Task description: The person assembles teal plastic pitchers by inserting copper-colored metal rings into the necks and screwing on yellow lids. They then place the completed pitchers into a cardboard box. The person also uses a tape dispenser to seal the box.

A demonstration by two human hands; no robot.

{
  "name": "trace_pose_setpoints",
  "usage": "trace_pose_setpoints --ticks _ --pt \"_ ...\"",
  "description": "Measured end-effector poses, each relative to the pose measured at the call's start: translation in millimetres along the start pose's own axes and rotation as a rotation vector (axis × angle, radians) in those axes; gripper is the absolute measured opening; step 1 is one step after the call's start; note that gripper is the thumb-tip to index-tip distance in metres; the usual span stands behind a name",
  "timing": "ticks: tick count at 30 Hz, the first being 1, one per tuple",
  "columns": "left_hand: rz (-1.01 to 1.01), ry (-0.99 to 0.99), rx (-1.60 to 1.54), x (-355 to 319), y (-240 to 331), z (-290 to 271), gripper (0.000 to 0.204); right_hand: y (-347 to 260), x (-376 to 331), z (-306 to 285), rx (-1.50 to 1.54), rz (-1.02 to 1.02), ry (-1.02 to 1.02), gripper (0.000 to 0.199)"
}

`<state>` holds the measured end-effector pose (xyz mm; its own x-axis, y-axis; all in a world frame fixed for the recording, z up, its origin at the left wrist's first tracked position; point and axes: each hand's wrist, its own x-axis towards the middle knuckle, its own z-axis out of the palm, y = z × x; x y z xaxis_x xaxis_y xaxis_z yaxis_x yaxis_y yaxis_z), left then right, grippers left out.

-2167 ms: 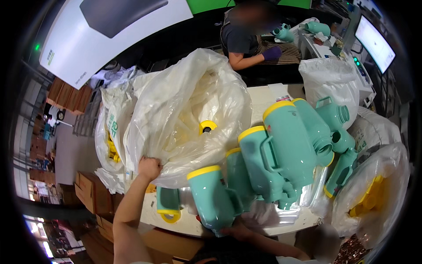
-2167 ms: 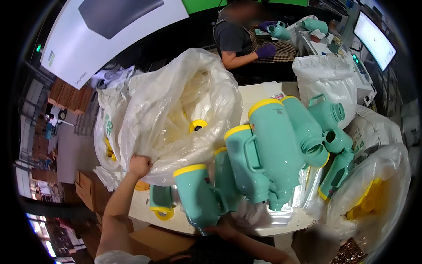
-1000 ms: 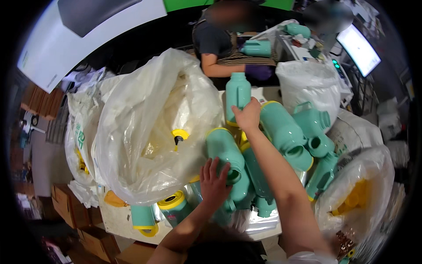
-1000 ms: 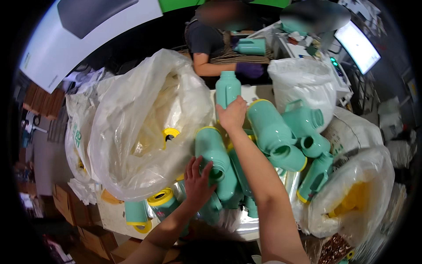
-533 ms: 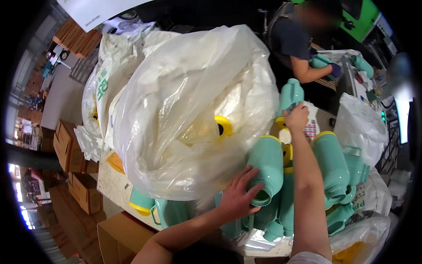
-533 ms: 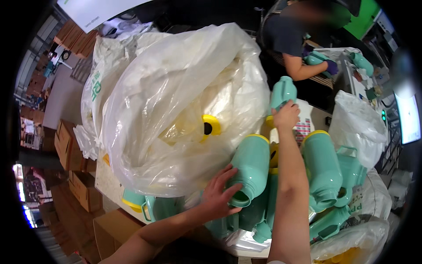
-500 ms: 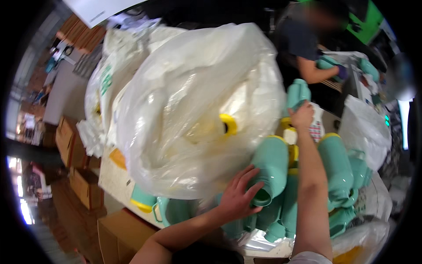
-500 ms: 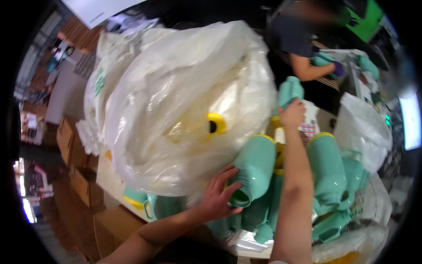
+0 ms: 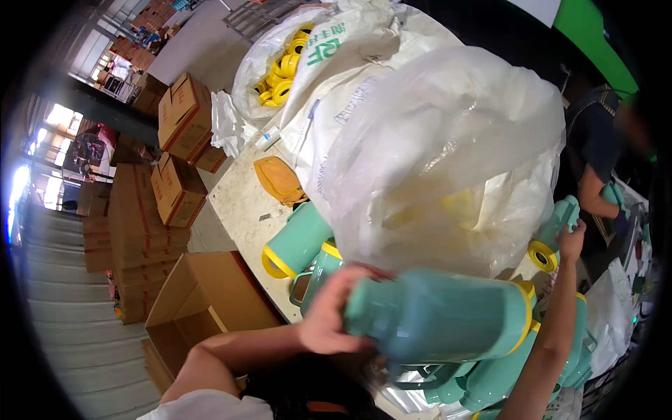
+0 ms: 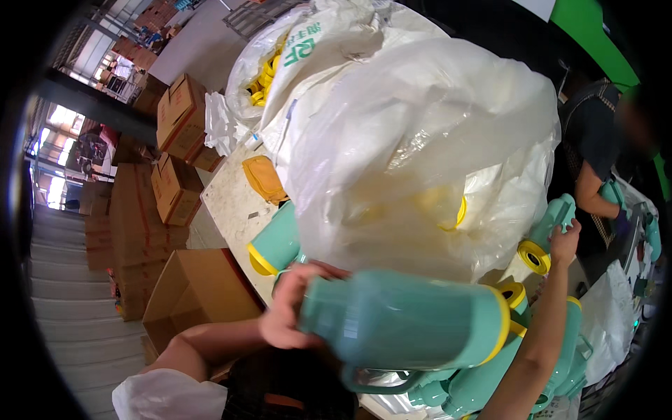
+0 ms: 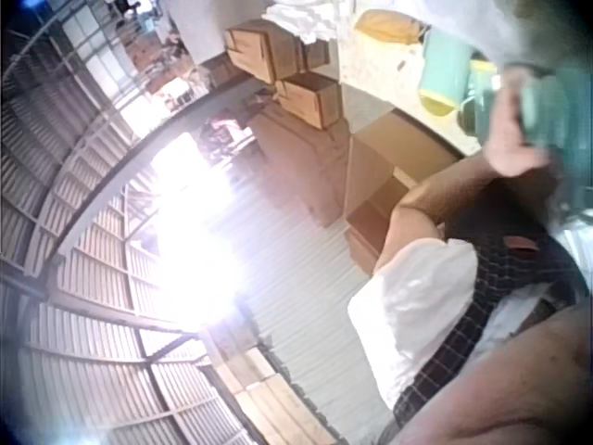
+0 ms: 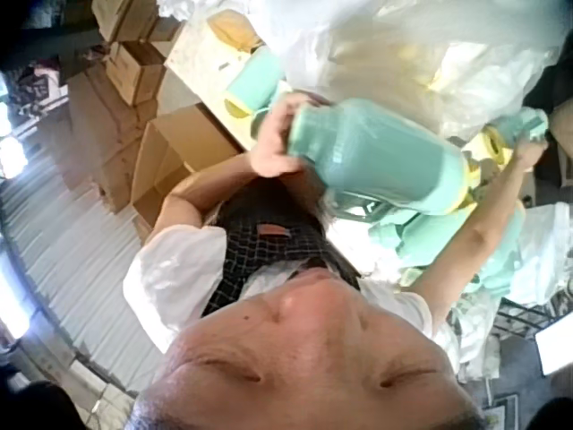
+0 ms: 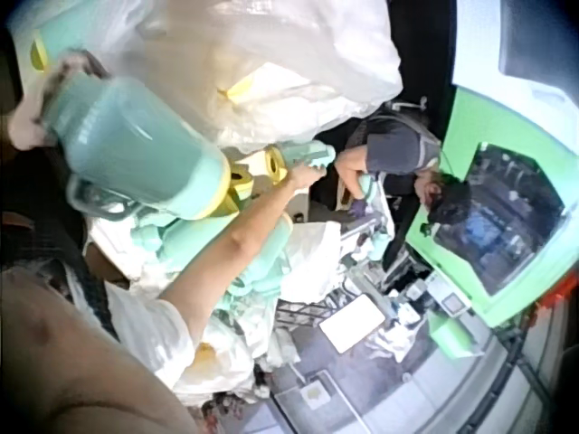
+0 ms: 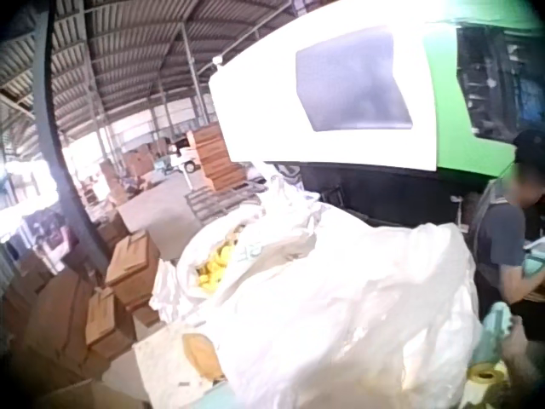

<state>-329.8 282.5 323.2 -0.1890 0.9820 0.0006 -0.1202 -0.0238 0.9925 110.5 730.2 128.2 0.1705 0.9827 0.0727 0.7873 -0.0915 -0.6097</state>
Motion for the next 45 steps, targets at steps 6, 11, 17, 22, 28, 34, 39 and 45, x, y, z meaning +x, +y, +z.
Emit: trace_pose_setpoints --ticks 6,11,17,22,28,34,39,45 --pt "-0.206 0.912 -0.439 -90.7 67.7 -150.6 0.071 41.7 11.4 38.8 -0.479 -0.288 -0.165 0.083" --pt "-0.182 0.986 -0.437 -139.2 -6.1 -272.7 0.048 58.8 -12.0 87.6 -0.404 -0.110 -0.219 0.068" --pt "-0.386 0.837 -0.577 -173.0 -117.6 -339.7 0.058 20.3 -3.9 70.1 -0.857 -0.012 0.282 0.080" --pt "-0.598 0.830 -0.567 -169.2 -189.8 -354.0 0.051 117.6 51.9 23.1 -0.862 -0.246 0.385 0.080" --pt "-0.639 1.200 0.126 -193.2 -209.2 -342.1 0.046 108.9 61.6 22.5 -0.824 0.580 0.219 0.108" --pt "-0.846 1.059 -0.218 -91.3 -161.7 -207.0 0.069 166.5 57.3 -15.3 -0.318 0.280 0.150 0.088" --pt "-0.922 0.964 -0.162 -79.4 -134.7 -197.8 0.062 108.9 19.7 -13.1 -0.176 -0.027 0.282 0.040" --pt "-0.620 0.980 -0.424 -128.0 -125.6 -229.7 0.054 -49.8 -88.7 -150.9 0.208 -0.280 0.550 0.022"
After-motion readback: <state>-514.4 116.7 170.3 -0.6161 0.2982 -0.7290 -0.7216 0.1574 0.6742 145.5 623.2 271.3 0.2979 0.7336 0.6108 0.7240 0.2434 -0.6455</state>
